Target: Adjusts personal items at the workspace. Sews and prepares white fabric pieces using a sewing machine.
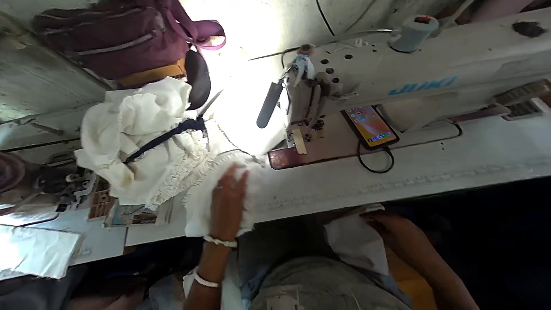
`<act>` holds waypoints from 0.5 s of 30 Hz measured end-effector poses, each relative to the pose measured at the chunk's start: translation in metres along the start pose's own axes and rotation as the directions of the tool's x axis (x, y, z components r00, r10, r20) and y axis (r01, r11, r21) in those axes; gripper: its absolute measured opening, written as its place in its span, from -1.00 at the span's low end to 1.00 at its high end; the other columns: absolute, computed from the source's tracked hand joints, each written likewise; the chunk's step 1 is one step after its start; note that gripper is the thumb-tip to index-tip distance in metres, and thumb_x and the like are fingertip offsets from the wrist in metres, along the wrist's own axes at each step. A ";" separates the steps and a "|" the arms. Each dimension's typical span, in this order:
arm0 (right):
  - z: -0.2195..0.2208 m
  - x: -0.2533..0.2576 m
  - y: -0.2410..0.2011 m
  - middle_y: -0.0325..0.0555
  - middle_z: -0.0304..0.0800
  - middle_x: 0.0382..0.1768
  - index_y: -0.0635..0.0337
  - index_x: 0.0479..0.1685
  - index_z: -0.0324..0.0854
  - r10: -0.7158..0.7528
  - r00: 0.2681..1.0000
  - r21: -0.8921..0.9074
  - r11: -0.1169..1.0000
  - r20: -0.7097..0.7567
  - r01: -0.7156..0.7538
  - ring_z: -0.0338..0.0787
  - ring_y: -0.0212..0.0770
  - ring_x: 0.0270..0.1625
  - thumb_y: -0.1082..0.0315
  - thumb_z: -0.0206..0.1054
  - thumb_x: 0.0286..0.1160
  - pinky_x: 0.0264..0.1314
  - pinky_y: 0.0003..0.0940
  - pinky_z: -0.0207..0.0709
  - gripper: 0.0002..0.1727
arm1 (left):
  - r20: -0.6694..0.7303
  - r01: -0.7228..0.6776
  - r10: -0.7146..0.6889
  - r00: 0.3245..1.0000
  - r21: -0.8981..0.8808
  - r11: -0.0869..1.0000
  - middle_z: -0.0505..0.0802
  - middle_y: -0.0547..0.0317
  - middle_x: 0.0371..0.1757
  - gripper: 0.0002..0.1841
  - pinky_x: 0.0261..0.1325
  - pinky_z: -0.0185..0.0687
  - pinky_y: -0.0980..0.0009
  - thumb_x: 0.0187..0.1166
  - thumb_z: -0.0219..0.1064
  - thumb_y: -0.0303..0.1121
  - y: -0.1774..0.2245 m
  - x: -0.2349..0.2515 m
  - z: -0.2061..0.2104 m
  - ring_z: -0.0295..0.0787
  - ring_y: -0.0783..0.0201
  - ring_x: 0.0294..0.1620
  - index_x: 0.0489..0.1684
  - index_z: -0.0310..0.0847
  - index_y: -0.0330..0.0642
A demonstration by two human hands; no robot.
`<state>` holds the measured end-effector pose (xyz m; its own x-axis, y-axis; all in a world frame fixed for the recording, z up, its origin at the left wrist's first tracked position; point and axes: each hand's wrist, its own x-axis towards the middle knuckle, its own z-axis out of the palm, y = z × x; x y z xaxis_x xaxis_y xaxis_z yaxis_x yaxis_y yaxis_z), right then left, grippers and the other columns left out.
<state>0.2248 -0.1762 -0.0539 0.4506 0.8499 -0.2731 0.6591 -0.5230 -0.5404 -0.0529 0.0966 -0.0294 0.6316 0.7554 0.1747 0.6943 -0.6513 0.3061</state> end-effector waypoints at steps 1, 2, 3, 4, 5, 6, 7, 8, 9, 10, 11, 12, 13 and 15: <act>-0.002 -0.003 0.005 0.32 0.85 0.08 0.30 0.07 0.84 0.059 0.998 -0.012 0.998 -0.034 -0.060 0.81 0.41 0.16 0.52 0.33 0.60 0.20 0.47 0.56 -0.78 | -0.016 0.008 -0.008 1.000 0.044 0.999 0.67 -0.27 0.52 -0.63 0.41 0.55 -0.25 0.67 0.21 -0.51 -0.011 0.004 0.001 0.65 -0.33 0.47 0.38 0.74 -0.15; -0.004 -0.006 0.010 0.32 0.85 0.10 0.30 0.09 0.84 0.100 0.993 -0.021 0.995 -0.060 -0.102 0.81 0.41 0.17 0.52 0.31 0.62 0.22 0.46 0.56 -0.77 | -0.029 0.011 -0.010 1.000 0.066 0.998 0.65 -0.27 0.54 -0.61 0.41 0.55 -0.26 0.66 0.18 -0.58 -0.019 0.007 0.002 0.65 -0.34 0.47 0.39 0.72 -0.18; -0.007 -0.007 0.015 0.32 0.85 0.10 0.31 0.09 0.83 0.129 0.988 -0.033 0.991 -0.085 -0.132 0.81 0.40 0.18 0.51 0.29 0.63 0.22 0.44 0.56 -0.77 | -0.043 0.010 -0.007 0.999 0.072 0.997 0.64 -0.28 0.55 -0.60 0.39 0.55 -0.27 0.65 0.16 -0.62 -0.023 0.010 0.002 0.65 -0.35 0.46 0.39 0.71 -0.21; -0.009 -0.007 0.018 0.33 0.84 0.11 0.32 0.10 0.82 0.157 0.983 -0.047 0.986 -0.100 -0.162 0.80 0.41 0.20 0.50 0.27 0.66 0.23 0.44 0.55 -0.76 | -0.059 0.008 -0.004 0.998 0.068 0.998 0.65 -0.29 0.55 -0.62 0.37 0.56 -0.29 0.66 0.16 -0.61 -0.022 0.012 0.001 0.67 -0.37 0.44 0.37 0.72 -0.25; -0.009 -0.007 0.021 0.33 0.84 0.11 0.32 0.11 0.82 0.181 0.977 -0.064 0.980 -0.109 -0.188 0.79 0.41 0.21 0.50 0.26 0.67 0.22 0.43 0.55 -0.76 | -0.076 0.002 0.003 0.997 0.056 0.998 0.66 -0.29 0.54 -0.65 0.36 0.55 -0.30 0.69 0.15 -0.57 -0.019 0.012 -0.001 0.68 -0.38 0.42 0.34 0.72 -0.29; -0.009 -0.008 0.024 0.33 0.84 0.11 0.32 0.10 0.82 0.204 0.973 -0.081 0.974 -0.108 -0.213 0.79 0.40 0.21 0.48 0.25 0.69 0.22 0.42 0.55 -0.76 | -0.093 -0.012 0.015 0.996 0.034 0.999 0.67 -0.31 0.52 -0.67 0.38 0.53 -0.30 0.70 0.16 -0.54 -0.015 0.010 -0.002 0.67 -0.38 0.42 0.31 0.73 -0.31; -0.009 -0.008 0.026 0.31 0.84 0.12 0.32 0.11 0.81 0.224 0.969 -0.087 0.969 -0.101 -0.233 0.79 0.39 0.22 0.47 0.25 0.70 0.22 0.40 0.55 -0.76 | -0.121 -0.033 0.034 0.992 0.014 0.999 0.69 -0.32 0.48 -0.68 0.38 0.52 -0.29 0.69 0.16 -0.52 -0.009 0.007 -0.003 0.67 -0.39 0.41 0.27 0.75 -0.33; -0.009 -0.009 0.027 0.30 0.84 0.13 0.31 0.12 0.81 0.243 0.966 -0.077 0.965 -0.089 -0.250 0.79 0.38 0.23 0.46 0.25 0.70 0.24 0.40 0.55 -0.75 | -0.155 -0.057 0.057 0.986 0.001 0.998 0.73 -0.33 0.43 -0.69 0.37 0.53 -0.27 0.69 0.15 -0.50 -0.003 0.003 -0.004 0.68 -0.39 0.39 0.22 0.77 -0.33; -0.008 -0.010 0.028 0.29 0.83 0.14 0.31 0.15 0.80 0.269 0.960 -0.058 0.960 -0.077 -0.273 0.79 0.36 0.23 0.44 0.25 0.71 0.26 0.38 0.54 -0.75 | -0.180 -0.078 0.074 0.981 -0.011 0.997 0.75 -0.33 0.39 -0.69 0.37 0.54 -0.24 0.68 0.14 -0.49 0.003 -0.001 -0.005 0.69 -0.37 0.38 0.19 0.78 -0.33; -0.007 -0.010 0.029 0.29 0.83 0.16 0.31 0.18 0.79 0.298 0.952 -0.034 0.953 -0.068 -0.300 0.79 0.35 0.24 0.42 0.25 0.72 0.29 0.38 0.53 -0.73 | -0.200 -0.098 0.092 0.975 -0.020 0.995 0.77 -0.34 0.36 -0.69 0.37 0.56 -0.20 0.68 0.14 -0.48 0.011 -0.005 -0.006 0.70 -0.35 0.37 0.16 0.79 -0.34; -0.005 -0.010 0.031 0.29 0.83 0.16 0.31 0.20 0.78 0.328 0.942 -0.017 0.944 -0.076 -0.330 0.80 0.34 0.23 0.40 0.24 0.73 0.30 0.37 0.53 -0.72 | -0.220 -0.121 0.112 0.969 -0.028 0.992 0.78 -0.33 0.32 -0.70 0.36 0.59 -0.14 0.67 0.14 -0.47 0.018 -0.010 -0.006 0.72 -0.32 0.35 0.12 0.81 -0.34; -0.003 -0.008 0.035 0.30 0.82 0.18 0.31 0.24 0.76 0.369 0.925 0.002 0.929 -0.087 -0.370 0.80 0.35 0.25 0.38 0.22 0.75 0.32 0.37 0.52 -0.70 | -0.233 -0.150 0.136 0.963 -0.042 0.988 0.80 -0.33 0.29 -0.70 0.34 0.61 -0.09 0.66 0.15 -0.48 0.025 -0.015 -0.005 0.74 -0.29 0.32 0.09 0.82 -0.34; 0.000 -0.005 0.042 0.31 0.81 0.21 0.31 0.30 0.73 0.427 0.900 0.034 0.904 -0.087 -0.425 0.78 0.35 0.28 0.35 0.18 0.78 0.37 0.36 0.50 -0.67 | -0.233 -0.173 0.155 0.960 -0.062 0.983 0.82 -0.31 0.25 -0.71 0.32 0.64 -0.04 0.65 0.16 -0.48 0.032 -0.020 -0.003 0.77 -0.26 0.29 0.07 0.82 -0.34; 0.011 0.004 0.064 0.33 0.79 0.24 0.30 0.39 0.67 0.539 0.839 0.167 0.837 -0.079 -0.522 0.74 0.35 0.34 0.25 0.13 0.83 0.46 0.34 0.44 -0.60 | -0.206 -0.201 0.174 0.963 -0.114 0.973 0.84 -0.27 0.21 -0.71 0.29 0.69 0.06 0.62 0.17 -0.46 0.040 -0.029 0.006 0.80 -0.20 0.24 0.04 0.83 -0.33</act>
<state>0.2624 -0.2056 -0.0981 0.7805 0.4261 -0.4575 0.2158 -0.8704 -0.4425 -0.0421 0.0483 -0.0276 0.6583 0.6287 0.4141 0.5094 -0.7770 0.3699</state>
